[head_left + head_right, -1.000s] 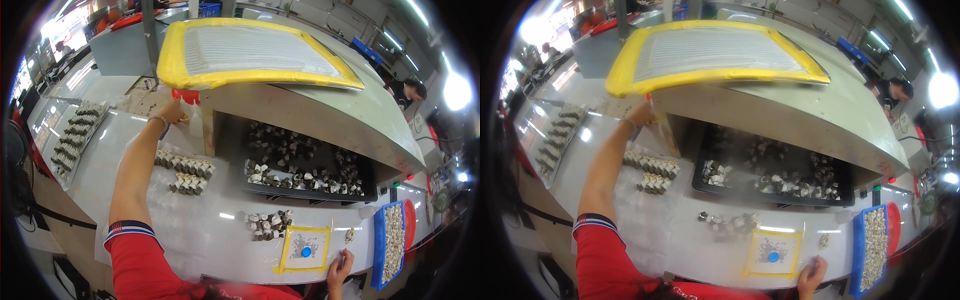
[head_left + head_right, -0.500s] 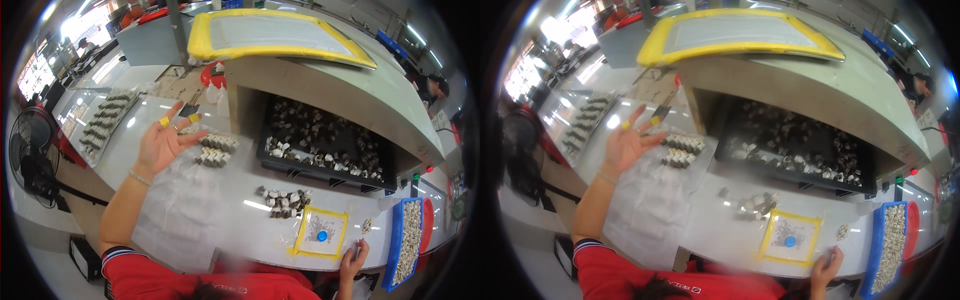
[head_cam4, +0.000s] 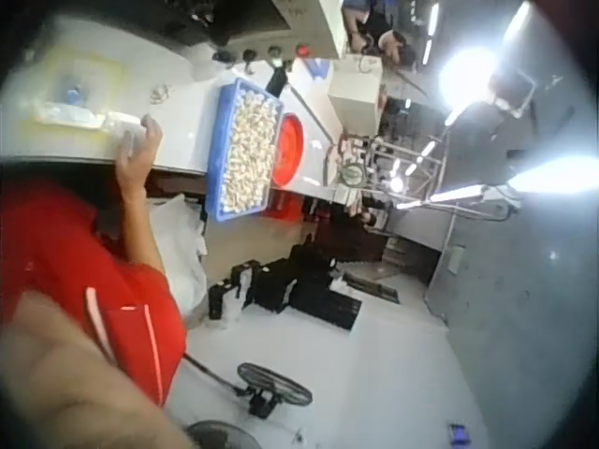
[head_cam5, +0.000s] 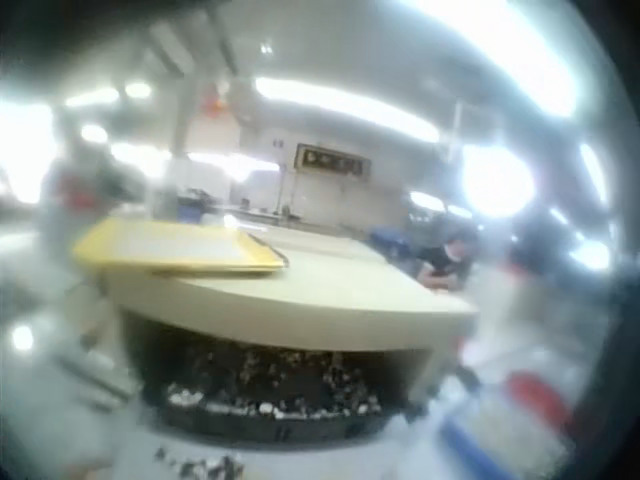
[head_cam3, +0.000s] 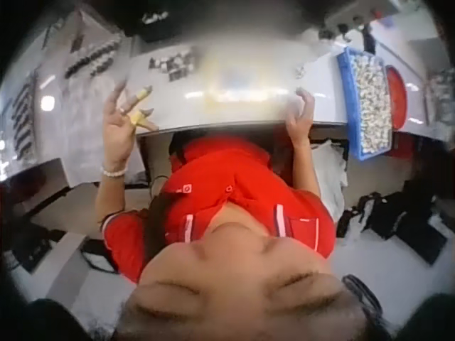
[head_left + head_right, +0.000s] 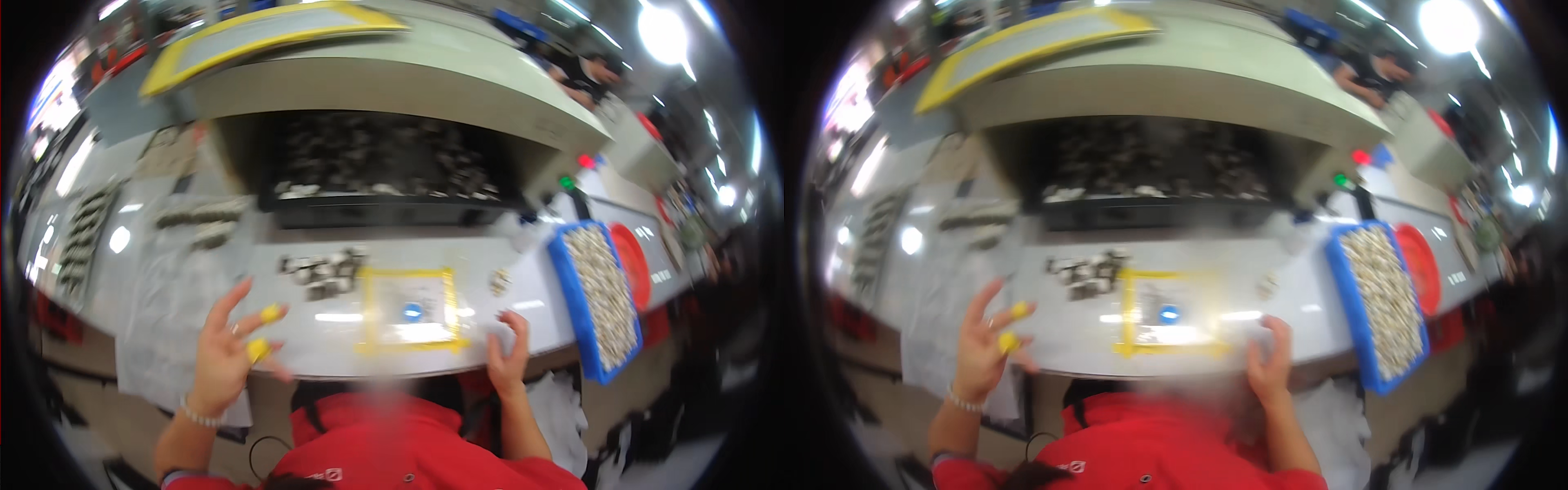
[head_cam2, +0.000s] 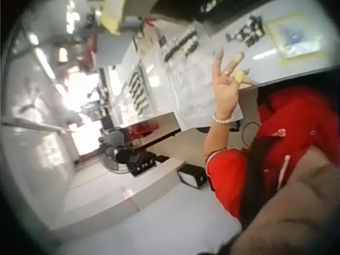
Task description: The person assembles small cylindrical components by hand at a workstation. They pick up a base piece, apply a substance from a squeeze bottle, and attach a smaller cap-like piece. The assembled units are placed into a blue tray, while raw components are organized in a black tray and on the table.
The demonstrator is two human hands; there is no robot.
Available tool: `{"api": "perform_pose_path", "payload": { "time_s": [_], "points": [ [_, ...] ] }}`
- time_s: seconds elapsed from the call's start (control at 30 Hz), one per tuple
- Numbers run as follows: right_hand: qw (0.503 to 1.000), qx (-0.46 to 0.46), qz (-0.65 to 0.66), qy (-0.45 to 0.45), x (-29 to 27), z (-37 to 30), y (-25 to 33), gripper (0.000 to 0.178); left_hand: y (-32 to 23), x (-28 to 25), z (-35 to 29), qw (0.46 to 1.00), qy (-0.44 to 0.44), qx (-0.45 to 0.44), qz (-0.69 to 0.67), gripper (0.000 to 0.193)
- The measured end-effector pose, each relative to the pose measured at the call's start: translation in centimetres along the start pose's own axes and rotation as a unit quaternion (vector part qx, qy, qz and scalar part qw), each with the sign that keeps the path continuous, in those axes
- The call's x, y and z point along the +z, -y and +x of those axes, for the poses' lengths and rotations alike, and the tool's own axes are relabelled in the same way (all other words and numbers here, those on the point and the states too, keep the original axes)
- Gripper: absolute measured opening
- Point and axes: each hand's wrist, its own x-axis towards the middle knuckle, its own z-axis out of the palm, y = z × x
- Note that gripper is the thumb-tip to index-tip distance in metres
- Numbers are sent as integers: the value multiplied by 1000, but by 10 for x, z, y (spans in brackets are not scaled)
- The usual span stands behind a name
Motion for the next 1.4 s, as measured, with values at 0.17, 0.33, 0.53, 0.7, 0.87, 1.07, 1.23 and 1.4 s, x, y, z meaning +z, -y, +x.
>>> {"api": "perform_pose_path", "payload": {
  "time_s": [0.17,0.33,0.53,0.7,0.87,1.07,1.23,1.4],
  "points": [
    [998,62,5,0,-21,20,-27,21,65,32,-17,991,-120,66,5,66],
    [995,104,5,-4,-33,52,-55,14,106,60,9,955,-102,213,179,60],
    [986,105,-26,126,-11,72,-45,19,102,60,29,872,-158,241,395,35],
    [986,62,-92,128,-4,66,-47,22,90,43,41,826,-213,197,483,39],
    [981,166,-52,91,1,68,-32,22,91,30,50,779,-215,173,563,39],
    [988,67,-109,88,10,63,-55,23,101,33,79,761,-153,118,619,35],
    [991,6,-108,75,12,65,-51,22,110,18,72,759,-146,144,618,35],
    [989,-44,-95,102,13,59,-48,22,97,21,71,755,-84,128,637,42]
  ]
}}
